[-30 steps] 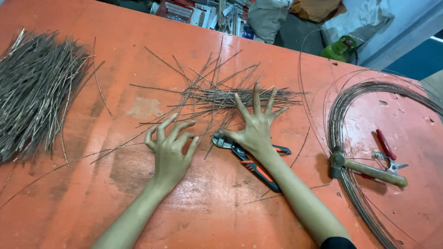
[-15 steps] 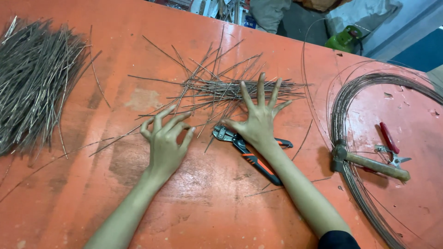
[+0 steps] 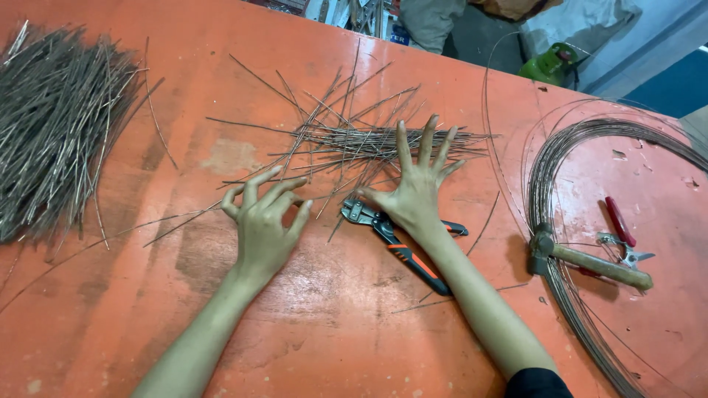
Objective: Cutting thin metal wires to length using a wire cutter on a workbench
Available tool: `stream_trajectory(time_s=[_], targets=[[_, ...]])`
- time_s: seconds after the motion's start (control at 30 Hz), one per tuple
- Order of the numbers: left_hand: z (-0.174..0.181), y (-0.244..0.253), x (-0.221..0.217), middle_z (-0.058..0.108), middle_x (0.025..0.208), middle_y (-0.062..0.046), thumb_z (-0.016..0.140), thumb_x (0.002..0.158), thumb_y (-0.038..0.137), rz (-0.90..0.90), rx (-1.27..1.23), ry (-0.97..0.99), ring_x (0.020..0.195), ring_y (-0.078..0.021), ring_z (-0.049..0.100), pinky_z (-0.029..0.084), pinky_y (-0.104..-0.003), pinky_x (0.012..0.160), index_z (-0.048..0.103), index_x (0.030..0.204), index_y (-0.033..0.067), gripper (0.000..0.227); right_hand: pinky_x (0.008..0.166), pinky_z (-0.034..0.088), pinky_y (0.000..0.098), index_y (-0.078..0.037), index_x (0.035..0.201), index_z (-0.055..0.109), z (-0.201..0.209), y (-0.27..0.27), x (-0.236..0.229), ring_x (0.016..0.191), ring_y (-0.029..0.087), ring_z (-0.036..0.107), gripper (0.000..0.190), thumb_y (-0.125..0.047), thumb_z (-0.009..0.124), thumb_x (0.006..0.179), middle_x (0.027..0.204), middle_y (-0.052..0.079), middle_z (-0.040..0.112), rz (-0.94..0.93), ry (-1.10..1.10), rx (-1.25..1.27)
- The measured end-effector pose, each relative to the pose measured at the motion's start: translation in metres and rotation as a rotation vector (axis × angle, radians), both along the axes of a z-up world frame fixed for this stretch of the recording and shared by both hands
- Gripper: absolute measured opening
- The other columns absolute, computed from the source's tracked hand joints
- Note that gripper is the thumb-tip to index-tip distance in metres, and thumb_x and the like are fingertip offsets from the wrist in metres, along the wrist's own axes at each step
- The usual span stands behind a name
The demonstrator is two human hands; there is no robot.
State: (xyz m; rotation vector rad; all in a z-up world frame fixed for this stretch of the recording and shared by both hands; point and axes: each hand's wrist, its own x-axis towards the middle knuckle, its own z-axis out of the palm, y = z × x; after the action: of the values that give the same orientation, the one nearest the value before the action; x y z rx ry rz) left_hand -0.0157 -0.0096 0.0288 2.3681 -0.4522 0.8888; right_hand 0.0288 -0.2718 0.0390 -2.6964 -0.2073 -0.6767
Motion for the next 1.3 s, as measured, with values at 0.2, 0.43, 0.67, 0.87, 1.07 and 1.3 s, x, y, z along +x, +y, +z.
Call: stream_trajectory(time_s=[0.2,0.43,0.67,0.87,1.07,1.3], targets=[[0.000,0.007,0.001,0.074,0.115,0.013,0.069,0.098,0.037,0.051,-0.005,0.011,0.128,-0.0204,0.055,0.022,-0.049,0.104,0.068,0.084,0.0235,0.019,0.097,0.008,0.0945,-0.034,0.168,0.017,0.009,0.005,-0.003,0.148,0.062,-0.015,0.140,-0.074,0.091,0.056,0.172,0.013,-0.014,-0.028,0.023,0.060],[-0.003,0.005,0.001,0.073,0.121,0.013,0.071,0.096,0.033,0.033,-0.042,0.040,0.131,-0.0211,0.053,0.021,-0.049,0.104,0.072,0.089,0.0232,0.013,0.101,0.002,0.0914,-0.033,0.168,0.019,0.005,0.004,-0.003,0.149,0.058,-0.018,0.131,-0.075,0.086,0.063,0.172,0.013,-0.012,-0.038,0.032,-0.013],[-0.005,0.003,0.001,0.071,0.120,0.016,0.072,0.094,0.032,0.042,-0.069,0.072,0.132,-0.0197,0.050,0.020,-0.050,0.104,0.074,0.091,0.0286,0.005,0.097,0.006,0.0940,-0.034,0.167,0.022,0.012,0.008,-0.006,0.148,0.060,-0.013,0.126,-0.076,0.085,0.065,0.172,0.012,-0.008,-0.043,0.049,-0.011],[-0.008,0.001,0.001,0.070,0.123,0.017,0.073,0.094,0.033,0.057,-0.100,0.071,0.133,-0.0173,0.049,0.020,-0.047,0.104,0.074,0.092,0.0290,0.005,0.094,0.009,0.0952,-0.035,0.166,0.025,0.012,0.008,-0.005,0.149,0.059,-0.011,0.124,-0.077,0.083,0.064,0.172,0.011,-0.006,-0.069,0.070,-0.012],[-0.011,-0.001,0.007,0.070,0.123,0.017,0.075,0.091,0.037,0.114,-0.111,0.067,0.133,-0.0191,0.049,0.023,-0.046,0.103,0.074,0.089,0.0300,0.008,0.094,0.011,0.0942,-0.032,0.134,0.066,-0.004,0.000,0.005,0.148,0.061,-0.006,0.086,-0.080,0.078,0.063,0.172,0.010,0.014,-0.076,-0.098,-0.109],[-0.018,-0.001,0.008,0.070,0.122,0.019,0.078,0.089,0.042,0.145,-0.136,0.093,0.133,-0.0172,0.049,0.023,-0.043,0.104,0.075,0.088,0.0321,0.010,0.097,0.006,0.0922,-0.027,0.113,0.081,-0.010,-0.002,0.004,0.149,0.061,0.003,0.073,-0.084,0.073,0.069,0.170,0.006,0.029,-0.054,-0.208,-0.154]])
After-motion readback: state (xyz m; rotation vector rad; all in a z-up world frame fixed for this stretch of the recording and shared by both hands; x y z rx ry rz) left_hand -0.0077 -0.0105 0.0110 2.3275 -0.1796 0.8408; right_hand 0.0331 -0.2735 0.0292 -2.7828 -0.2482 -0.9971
